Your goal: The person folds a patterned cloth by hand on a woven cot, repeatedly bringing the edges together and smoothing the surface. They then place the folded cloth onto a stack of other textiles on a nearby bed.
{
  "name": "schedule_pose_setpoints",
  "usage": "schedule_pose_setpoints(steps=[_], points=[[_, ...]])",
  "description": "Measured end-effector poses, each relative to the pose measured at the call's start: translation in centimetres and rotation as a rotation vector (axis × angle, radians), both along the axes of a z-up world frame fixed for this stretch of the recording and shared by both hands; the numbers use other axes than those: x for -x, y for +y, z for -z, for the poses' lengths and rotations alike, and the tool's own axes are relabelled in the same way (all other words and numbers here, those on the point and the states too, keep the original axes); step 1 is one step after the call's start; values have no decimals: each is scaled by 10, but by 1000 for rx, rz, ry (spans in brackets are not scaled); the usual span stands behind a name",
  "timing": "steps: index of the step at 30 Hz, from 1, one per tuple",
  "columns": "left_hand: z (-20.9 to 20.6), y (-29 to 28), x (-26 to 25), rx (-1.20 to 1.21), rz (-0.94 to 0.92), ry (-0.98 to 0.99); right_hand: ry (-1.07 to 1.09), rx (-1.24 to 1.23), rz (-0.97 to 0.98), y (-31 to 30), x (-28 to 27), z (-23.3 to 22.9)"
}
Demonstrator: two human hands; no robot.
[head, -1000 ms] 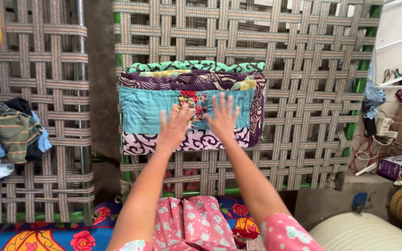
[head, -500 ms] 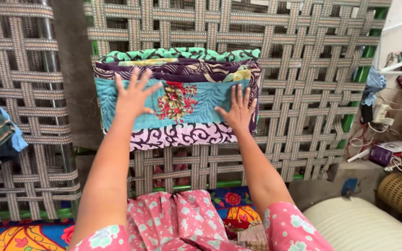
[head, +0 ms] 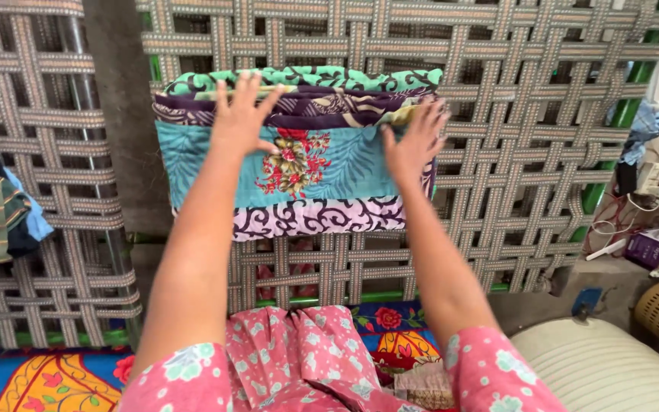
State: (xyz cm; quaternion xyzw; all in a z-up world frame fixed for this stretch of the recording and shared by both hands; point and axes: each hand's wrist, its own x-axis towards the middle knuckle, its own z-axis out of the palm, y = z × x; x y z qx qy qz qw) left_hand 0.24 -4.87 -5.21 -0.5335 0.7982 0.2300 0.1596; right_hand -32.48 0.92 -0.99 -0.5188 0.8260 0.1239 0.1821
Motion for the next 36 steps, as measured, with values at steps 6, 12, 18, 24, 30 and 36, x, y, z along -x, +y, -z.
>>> schedule_pose_setpoints(steps=[6,12,18,24,30,36], points=[[-14,-10,76,11,72,36,-5,-76,-203,113,-10,72],[7,-4,142,14,10,243,50,120,272,170,-15,59],[21,-28,183,24,16,120,-380,224,1076,247,10,96],[21,-34,201,-96,-5,146,-1051,522,1627,194,-15,52],[27,-46,209,-432,-3,-139,-894,422,2039,162,-16,64],[31,-34,189,-560,169,-34,-1571,399,2062,209,7,63]])
